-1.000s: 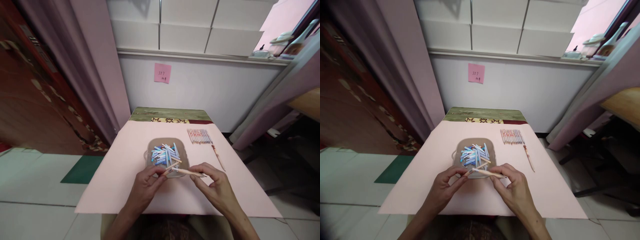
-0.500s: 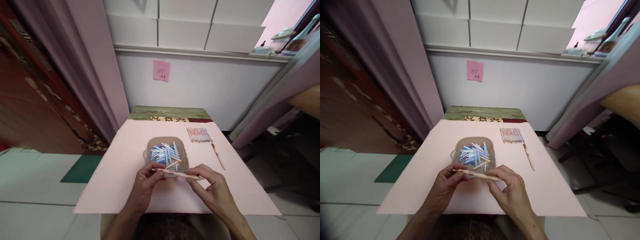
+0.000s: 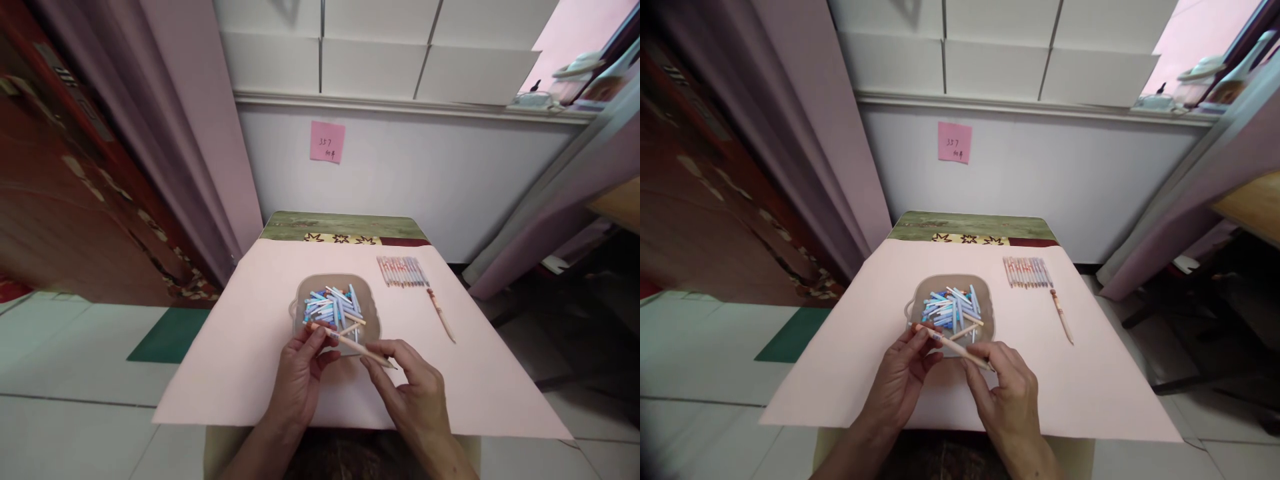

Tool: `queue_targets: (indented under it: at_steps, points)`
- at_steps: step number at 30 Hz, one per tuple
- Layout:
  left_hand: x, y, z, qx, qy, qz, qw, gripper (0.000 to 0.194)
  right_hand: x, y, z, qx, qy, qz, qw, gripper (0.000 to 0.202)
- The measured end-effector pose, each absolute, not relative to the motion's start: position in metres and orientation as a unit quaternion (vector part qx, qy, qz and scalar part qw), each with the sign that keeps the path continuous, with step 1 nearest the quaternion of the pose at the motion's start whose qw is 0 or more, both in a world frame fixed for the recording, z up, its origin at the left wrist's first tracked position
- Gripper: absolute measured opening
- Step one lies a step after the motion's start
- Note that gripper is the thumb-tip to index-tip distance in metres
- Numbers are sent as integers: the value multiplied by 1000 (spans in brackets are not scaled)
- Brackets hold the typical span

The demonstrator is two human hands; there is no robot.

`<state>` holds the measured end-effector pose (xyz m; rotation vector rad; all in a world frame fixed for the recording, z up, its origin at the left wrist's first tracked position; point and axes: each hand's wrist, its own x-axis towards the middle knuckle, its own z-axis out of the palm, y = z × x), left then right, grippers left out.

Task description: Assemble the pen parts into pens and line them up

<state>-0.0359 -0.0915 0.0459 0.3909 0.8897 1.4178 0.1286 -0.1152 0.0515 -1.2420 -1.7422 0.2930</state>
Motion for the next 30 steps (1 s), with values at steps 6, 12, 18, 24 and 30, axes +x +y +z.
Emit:
queue_targets:
  at_steps: [6, 12, 18, 24, 30]
  points:
    - [-33, -93, 48, 189, 419, 610, 646, 27, 128, -114, 49, -506, -715, 99, 472, 7]
    - [-31, -96, 47, 182, 438, 605, 640, 29, 127, -115, 47, -515, -709, 116, 468, 8]
    - [-28, -95, 46, 175, 443, 609, 634, 27, 124, -115, 44, -511, -709, 99, 476, 9]
    - [-26, -96, 47, 131, 413, 608, 665, 26, 119, -117, 39, -535, -706, 106, 453, 12]
    - [-19, -98, 47, 97, 376, 627, 675, 25, 111, -120, 29, -554, -715, 105, 414, 24]
